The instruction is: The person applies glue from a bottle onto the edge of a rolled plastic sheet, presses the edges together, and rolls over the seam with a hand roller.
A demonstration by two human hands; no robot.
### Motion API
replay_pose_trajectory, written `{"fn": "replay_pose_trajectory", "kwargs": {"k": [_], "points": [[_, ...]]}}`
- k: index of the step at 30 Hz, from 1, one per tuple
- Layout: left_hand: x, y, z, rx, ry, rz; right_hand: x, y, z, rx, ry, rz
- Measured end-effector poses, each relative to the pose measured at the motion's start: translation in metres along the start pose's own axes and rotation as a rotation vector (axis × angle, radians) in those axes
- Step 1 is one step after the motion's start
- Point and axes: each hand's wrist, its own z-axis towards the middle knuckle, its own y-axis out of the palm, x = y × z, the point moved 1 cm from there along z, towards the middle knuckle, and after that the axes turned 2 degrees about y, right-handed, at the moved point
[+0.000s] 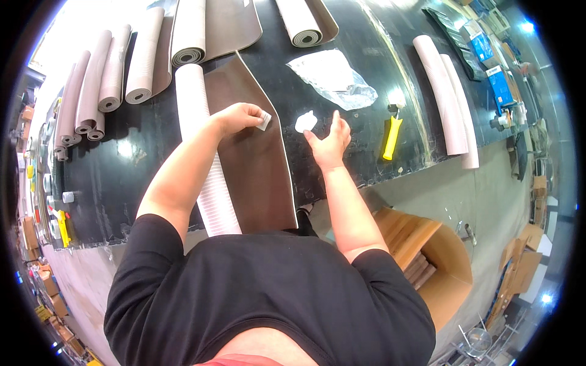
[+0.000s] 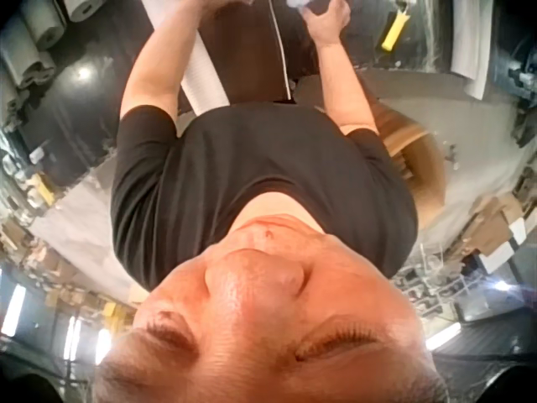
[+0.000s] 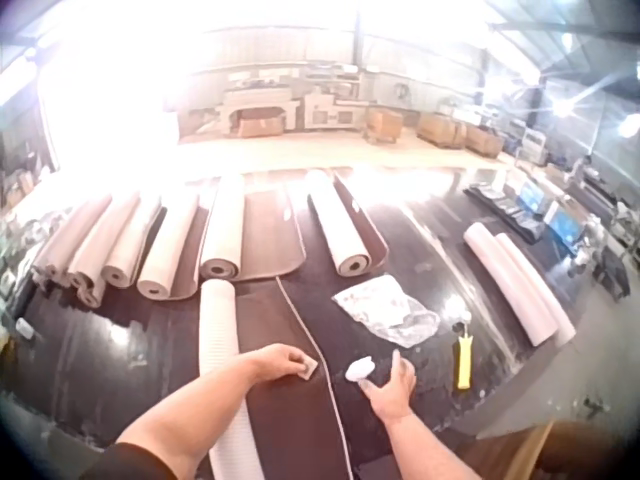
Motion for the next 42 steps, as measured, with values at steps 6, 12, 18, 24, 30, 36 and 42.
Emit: {"fn": "replay_pose_trajectory", "kwargs": {"k": [6, 12, 18, 24, 30, 36, 42], "points": [[0.020, 0.000, -0.002, -0.059, -0.013, 0.119, -0.005, 0.010, 0.012, -0.185, 0.015, -0.265], [0.028, 0.005, 0.000, 0.037, 0.024, 0.214, -0.048, 0.027, 0.026, -0.127, 0.208, -0.431], [0.022, -0.001, 0.003, 0.060, 0.109, 0.014, -0.054, 0.042, 0.041, -0.195, 0.284, -0.416], [0.015, -0.017, 0.031, 0.107, -0.007, -0.361, -0.025, 0.014, 0.015, -0.136, 0.441, 1.045], [0.017, -0.018, 0.050, 0.034, -0.123, -0.245, -0.123, -0.020, -0.034, -0.845, 0.991, 2.079], [0.009, -0.015, 0.054, 0.055, -0.066, -0.212, -0.110, 0.032, -0.077, -0.991, 1.130, 2.073], [0.004, -0.013, 0.051, 0.084, 0.013, -0.148, -0.039, 0.027, -0.073, -1.012, 0.976, 1.917]]}}
